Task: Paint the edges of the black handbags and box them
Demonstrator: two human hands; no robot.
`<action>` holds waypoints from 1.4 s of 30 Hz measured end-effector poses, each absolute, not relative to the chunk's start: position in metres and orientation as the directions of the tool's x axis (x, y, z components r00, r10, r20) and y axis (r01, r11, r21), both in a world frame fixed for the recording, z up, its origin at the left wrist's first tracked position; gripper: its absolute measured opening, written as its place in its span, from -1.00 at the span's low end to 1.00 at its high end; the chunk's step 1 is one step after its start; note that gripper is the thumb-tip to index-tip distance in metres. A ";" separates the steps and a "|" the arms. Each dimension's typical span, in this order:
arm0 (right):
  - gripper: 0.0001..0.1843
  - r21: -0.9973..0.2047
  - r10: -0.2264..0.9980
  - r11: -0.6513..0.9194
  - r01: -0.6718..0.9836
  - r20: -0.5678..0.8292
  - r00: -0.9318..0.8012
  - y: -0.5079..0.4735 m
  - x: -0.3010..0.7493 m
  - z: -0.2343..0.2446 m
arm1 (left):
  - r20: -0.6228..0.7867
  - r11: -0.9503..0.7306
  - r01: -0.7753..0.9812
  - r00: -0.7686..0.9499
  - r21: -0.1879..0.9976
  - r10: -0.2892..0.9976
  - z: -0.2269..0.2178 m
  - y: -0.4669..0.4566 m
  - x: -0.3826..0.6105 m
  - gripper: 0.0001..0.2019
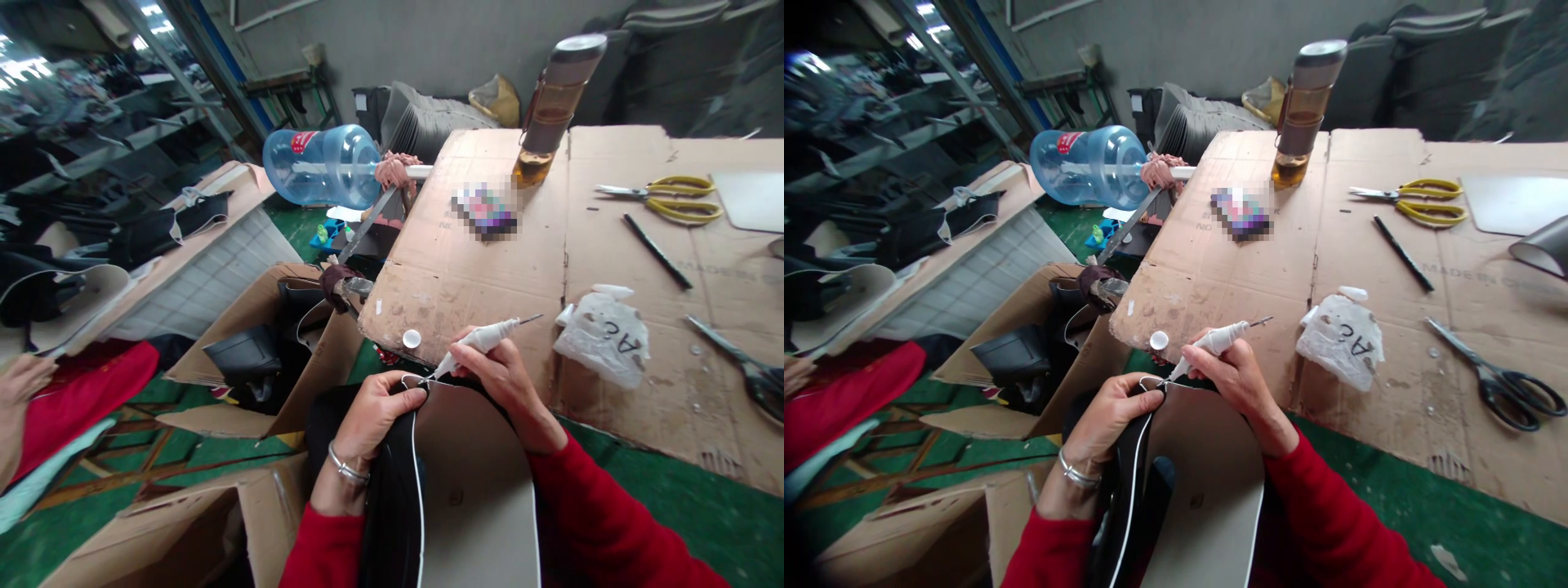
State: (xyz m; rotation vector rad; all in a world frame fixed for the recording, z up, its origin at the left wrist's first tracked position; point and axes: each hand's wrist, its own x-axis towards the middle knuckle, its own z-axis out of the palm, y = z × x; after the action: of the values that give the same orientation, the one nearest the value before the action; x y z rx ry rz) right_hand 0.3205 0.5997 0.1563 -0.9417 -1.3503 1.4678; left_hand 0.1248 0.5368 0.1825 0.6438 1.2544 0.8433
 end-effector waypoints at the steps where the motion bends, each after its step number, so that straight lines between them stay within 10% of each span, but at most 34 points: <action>1: -0.65 -0.993 0.950 0.007 -0.120 0.044 -0.308 0.600 0.320 0.157 | -0.543 0.551 -0.191 0.097 0.812 0.834 0.182 0.537 0.125 -0.66; 25: -0.60 -0.977 0.966 -0.068 -0.202 -0.014 -0.259 0.598 0.322 0.153 | -0.540 0.521 -0.326 0.038 0.789 0.841 0.168 0.533 0.133 -0.87; 42: -0.80 -0.943 0.923 0.322 0.084 0.294 -0.247 0.602 0.308 0.142 | -0.579 0.500 -0.442 -0.055 0.745 0.813 0.165 0.535 0.117 -0.65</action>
State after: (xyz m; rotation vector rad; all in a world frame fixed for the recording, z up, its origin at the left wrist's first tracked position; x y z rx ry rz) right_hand 0.3080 0.6019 0.1423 -0.9358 -1.6037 1.0692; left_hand 0.1170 0.5351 0.1653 0.3788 1.2484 1.0624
